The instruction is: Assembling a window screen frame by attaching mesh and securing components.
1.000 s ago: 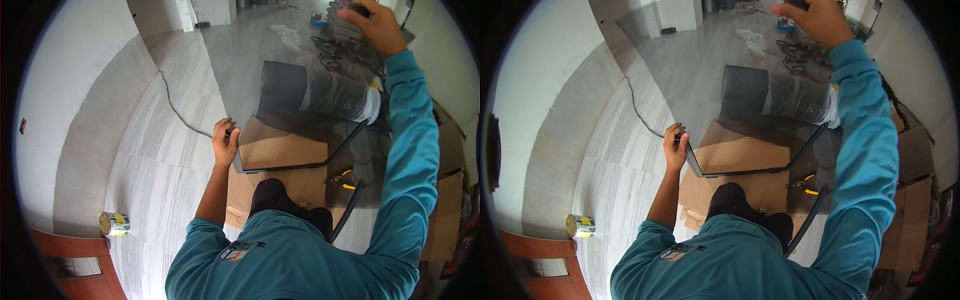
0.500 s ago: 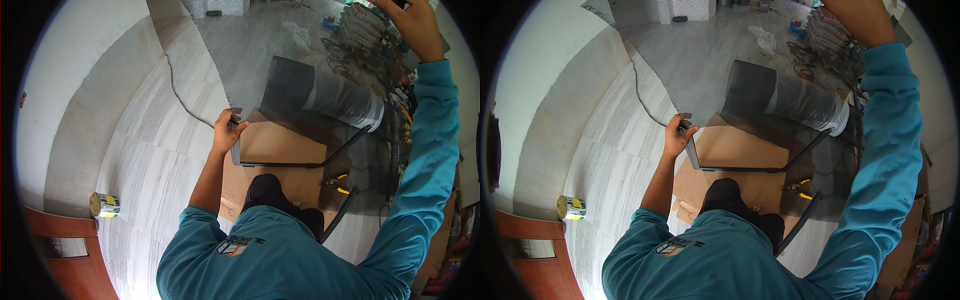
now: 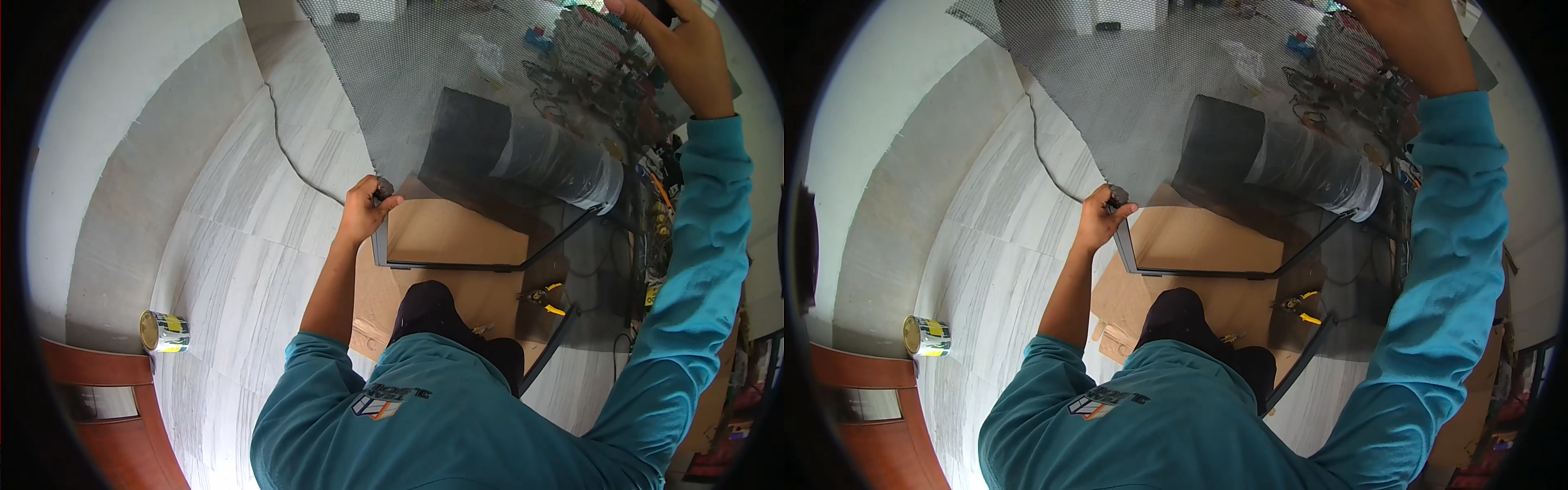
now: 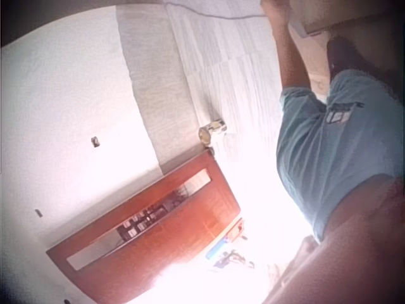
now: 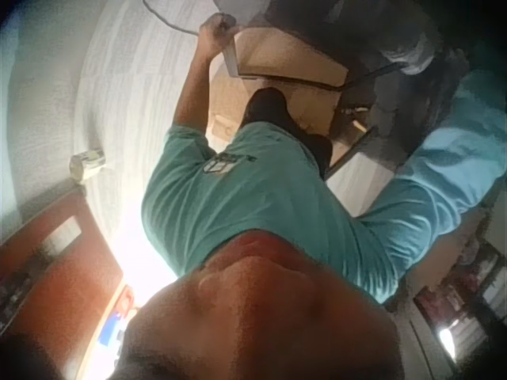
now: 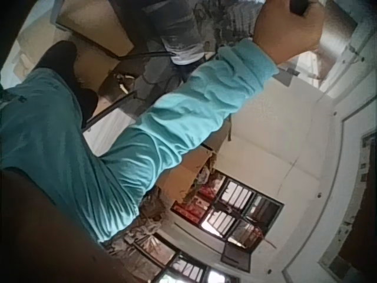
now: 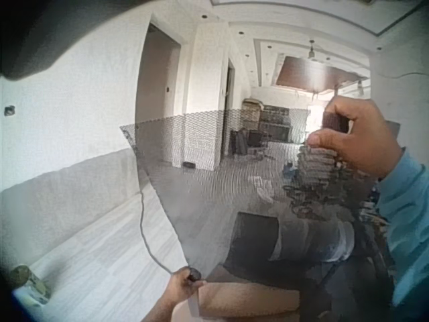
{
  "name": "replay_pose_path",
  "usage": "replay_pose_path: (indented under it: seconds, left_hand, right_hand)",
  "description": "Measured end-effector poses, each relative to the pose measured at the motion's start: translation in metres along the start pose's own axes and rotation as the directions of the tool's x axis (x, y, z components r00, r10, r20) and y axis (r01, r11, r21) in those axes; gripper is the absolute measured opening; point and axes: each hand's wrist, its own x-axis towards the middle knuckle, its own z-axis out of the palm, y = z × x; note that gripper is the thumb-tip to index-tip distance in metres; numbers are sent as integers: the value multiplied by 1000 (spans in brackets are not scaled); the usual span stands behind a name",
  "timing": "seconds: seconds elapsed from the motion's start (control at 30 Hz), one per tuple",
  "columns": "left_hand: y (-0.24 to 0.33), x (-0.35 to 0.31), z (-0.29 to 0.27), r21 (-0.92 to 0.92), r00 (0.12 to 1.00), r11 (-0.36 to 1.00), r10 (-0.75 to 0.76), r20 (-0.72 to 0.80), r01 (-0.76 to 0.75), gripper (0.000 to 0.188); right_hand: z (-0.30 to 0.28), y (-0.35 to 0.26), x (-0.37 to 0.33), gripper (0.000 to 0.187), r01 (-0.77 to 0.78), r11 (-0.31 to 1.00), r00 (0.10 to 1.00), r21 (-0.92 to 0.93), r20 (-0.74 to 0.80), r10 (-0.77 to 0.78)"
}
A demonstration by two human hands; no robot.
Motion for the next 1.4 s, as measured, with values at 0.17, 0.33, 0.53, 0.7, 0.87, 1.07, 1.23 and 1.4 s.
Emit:
replay_pose_path:
  seconds: [0.17,0.33,0.53,0.7,0.87,1.07,1.23,1.4]
  left_hand:
    - [1,15,3,-37,989,999,-16,148,21,36]
    - [-9,14,-9,6,979,1000,-13,201,12,22]
    - [-3,26,-1,-44,967,999,33,252,-23,23]
    - [3,15,-2,-1,971,1000,-24,238,25,21]
    - [-3,15,0,10,977,999,33,211,-36,20]
    - [1,14,-2,22,977,1000,-19,214,15,19]
    - [2,14,-3,14,975,999,-47,215,45,20]
    - [1,16,-1,11,976,999,-42,214,41,22]
  right_hand:
    - [-16,11,-2,32,-188,966,981,180,69,179]
    - [-9,22,8,34,-157,967,973,202,201,116]
    - [-20,43,12,44,-46,980,984,195,175,12]
    - [-3,57,5,44,-23,983,992,181,127,0]
    - [-3,72,-7,44,-135,961,976,241,201,87]
    - [10,74,-18,42,-202,932,971,302,189,149]
    - [10,73,-17,42,-198,939,971,281,191,147]
    - [12,81,-27,43,-270,939,948,212,227,222]
